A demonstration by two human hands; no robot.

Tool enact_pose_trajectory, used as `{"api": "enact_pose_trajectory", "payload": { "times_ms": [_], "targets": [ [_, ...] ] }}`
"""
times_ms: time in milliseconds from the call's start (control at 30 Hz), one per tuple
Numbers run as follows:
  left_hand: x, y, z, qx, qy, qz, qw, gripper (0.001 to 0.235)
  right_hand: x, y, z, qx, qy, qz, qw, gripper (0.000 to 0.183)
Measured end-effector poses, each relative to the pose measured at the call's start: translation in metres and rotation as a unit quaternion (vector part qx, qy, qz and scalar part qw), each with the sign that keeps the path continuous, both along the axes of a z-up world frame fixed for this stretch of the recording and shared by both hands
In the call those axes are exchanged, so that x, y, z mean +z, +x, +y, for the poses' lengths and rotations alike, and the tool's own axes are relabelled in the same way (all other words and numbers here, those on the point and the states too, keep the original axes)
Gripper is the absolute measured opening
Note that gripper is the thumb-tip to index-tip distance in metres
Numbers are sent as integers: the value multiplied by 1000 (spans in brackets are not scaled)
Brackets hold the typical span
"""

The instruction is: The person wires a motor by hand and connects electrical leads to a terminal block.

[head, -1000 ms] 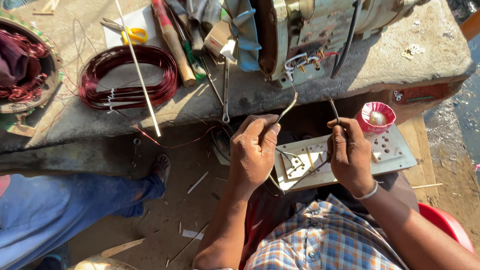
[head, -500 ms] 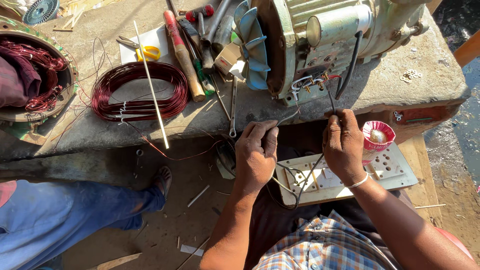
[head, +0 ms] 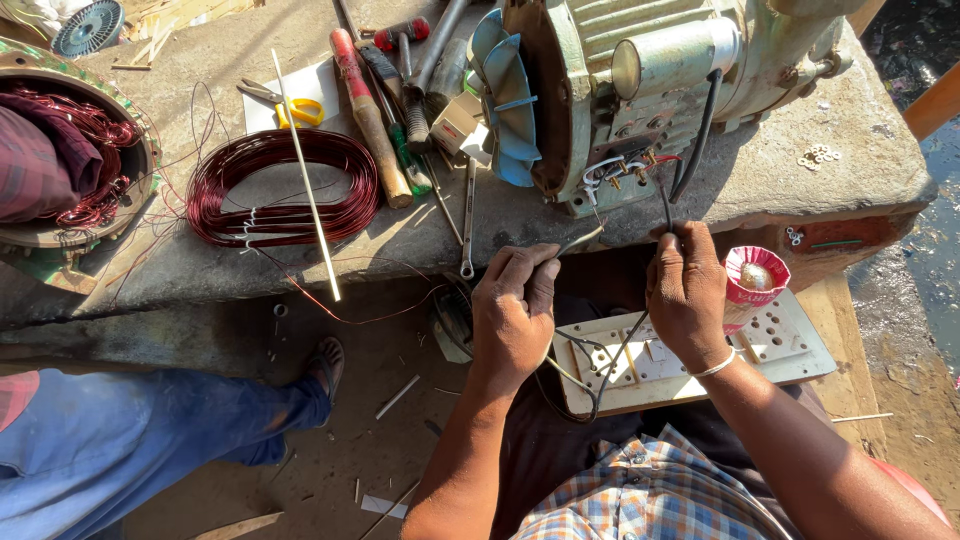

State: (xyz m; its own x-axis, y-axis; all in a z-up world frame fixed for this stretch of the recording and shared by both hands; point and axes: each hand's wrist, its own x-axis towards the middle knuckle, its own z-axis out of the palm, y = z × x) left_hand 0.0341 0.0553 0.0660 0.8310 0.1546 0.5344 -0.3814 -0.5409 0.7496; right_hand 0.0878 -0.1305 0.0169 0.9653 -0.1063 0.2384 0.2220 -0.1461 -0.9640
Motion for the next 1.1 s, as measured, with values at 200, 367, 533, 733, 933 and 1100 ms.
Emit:
{"api": "enact_pose_trajectory", "payload": {
  "times_ms": [200, 367, 533, 733, 933, 1100],
  "targets": [
    [-6, -2, 12, -68, -162, 79, 981, 15, -9, -7, -3, 37, 40, 26, 998, 12],
    [-13, -10, 26, -179, -395, 194, 880, 17, -15, -30, -8, 151, 213, -14, 965, 12],
    [-31, -14, -11, -241, -563, 173, 771, 17, -5, -61, -20, 306, 371, -9, 876, 16],
    [-40, -24, -53, -330, -665, 162, 650, 9, -4, -85, -16, 306, 434, 103, 841, 17],
    [-45, -35, -58, -251, -594, 222, 731, 12, -10, -95, -25, 276, 512, 71, 810, 17],
    [-25, -40, -5, -55, -301, -4, 952, 18, -9, -96, -54, 249, 460, -22, 852, 19]
  ]
}}
